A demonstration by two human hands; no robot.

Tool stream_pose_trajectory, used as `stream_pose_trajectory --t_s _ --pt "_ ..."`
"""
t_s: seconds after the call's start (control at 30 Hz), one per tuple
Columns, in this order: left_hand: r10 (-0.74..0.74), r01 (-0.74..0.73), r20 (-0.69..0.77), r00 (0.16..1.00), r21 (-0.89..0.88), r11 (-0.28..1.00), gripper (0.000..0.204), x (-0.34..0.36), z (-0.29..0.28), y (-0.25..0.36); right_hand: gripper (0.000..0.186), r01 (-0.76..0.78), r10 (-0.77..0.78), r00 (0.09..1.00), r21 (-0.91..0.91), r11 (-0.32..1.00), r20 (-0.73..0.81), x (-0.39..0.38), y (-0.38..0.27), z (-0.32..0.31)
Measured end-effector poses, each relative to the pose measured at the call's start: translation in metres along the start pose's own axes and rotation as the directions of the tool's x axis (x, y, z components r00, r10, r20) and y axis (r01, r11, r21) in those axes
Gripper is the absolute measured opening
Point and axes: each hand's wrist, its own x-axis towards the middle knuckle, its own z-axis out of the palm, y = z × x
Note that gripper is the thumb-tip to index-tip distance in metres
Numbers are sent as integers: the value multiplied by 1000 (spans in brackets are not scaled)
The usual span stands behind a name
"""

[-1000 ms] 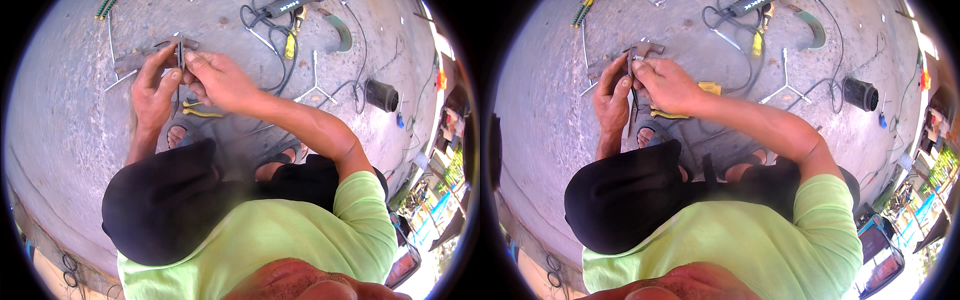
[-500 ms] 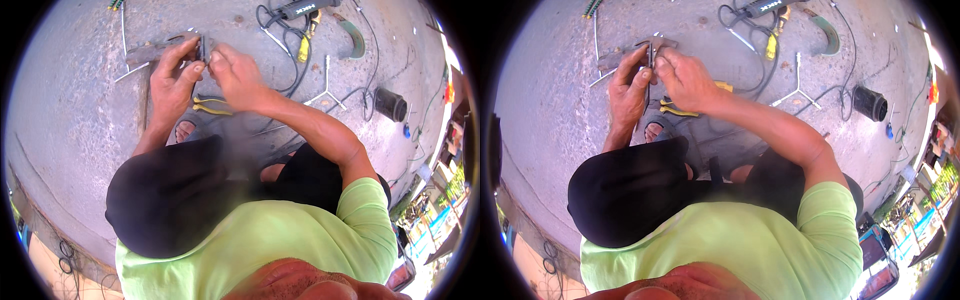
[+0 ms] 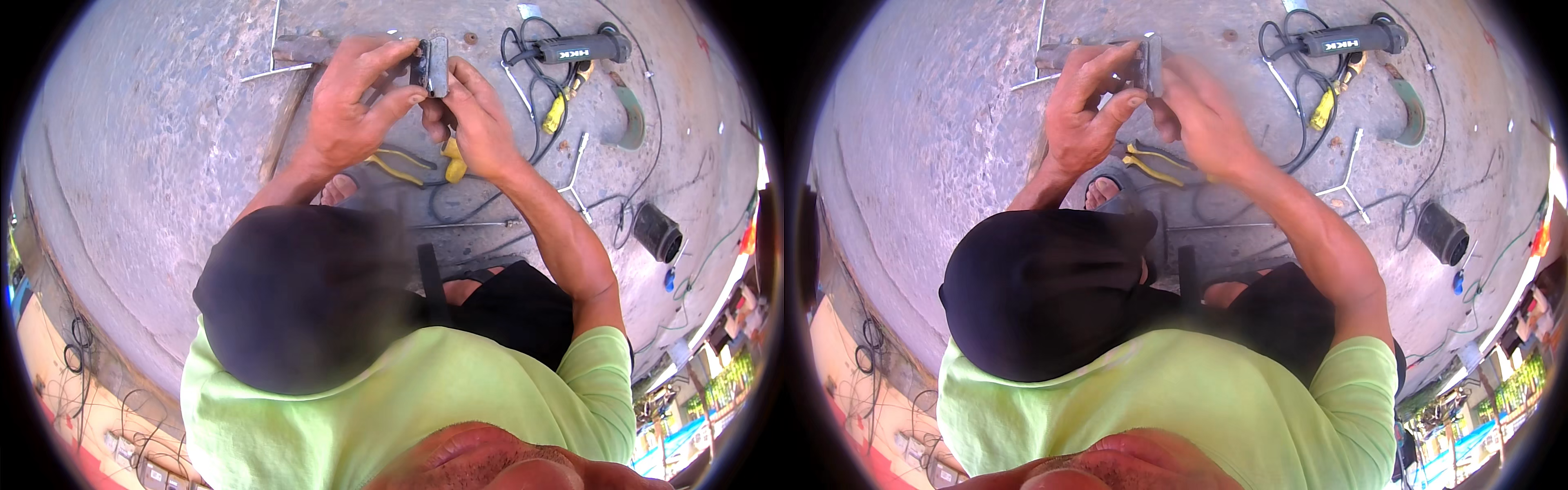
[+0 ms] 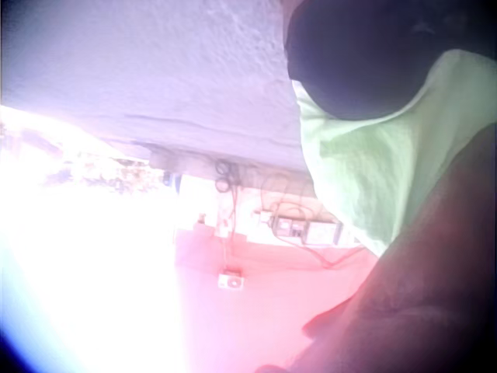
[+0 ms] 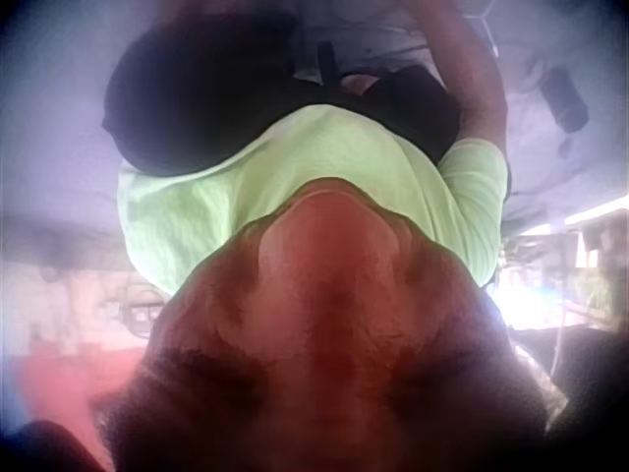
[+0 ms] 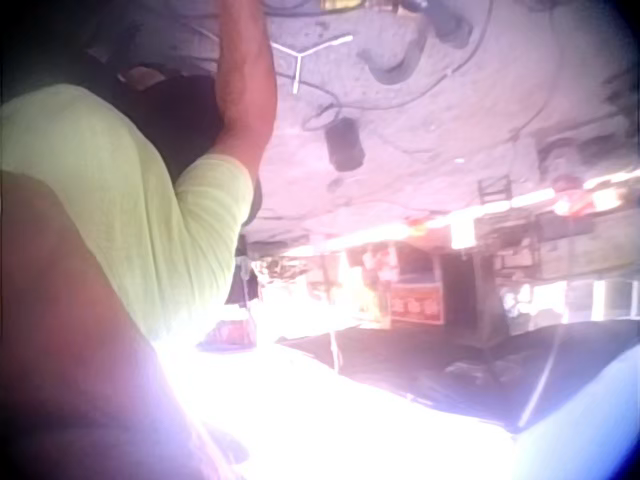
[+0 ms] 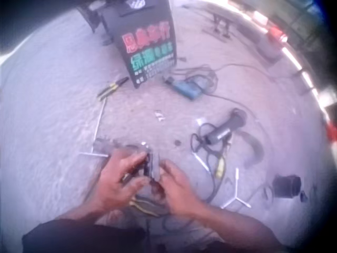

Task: The person manipulates a small metal bracket assembly by hand and with tools, using a screwdriver to turn a screw and pliers to grip and move the components.

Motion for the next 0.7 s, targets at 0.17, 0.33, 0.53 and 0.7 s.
stream_pose_trajectory --t_s 0.17,0.33,0.53,0.7 --pt "-3 3 17 1000 -30 1000 52 -2 5 3 35 49 -49 999 -19 999 18 0 15 -8" --pt "-86 89 84 993 -26 996 46 -2 4 4 37 32 -32 999 12 999 16 1 15 -9" --pt "-527 576 278 803 -588 568 41 -13 15 -4 39 -64 60 998 -151 987 -28 4 2 -6" --pt "-678 736 447 583 -644 209 51 -12 6 -5 40 -63 124 992 -801 596 15 -4 1 -61"
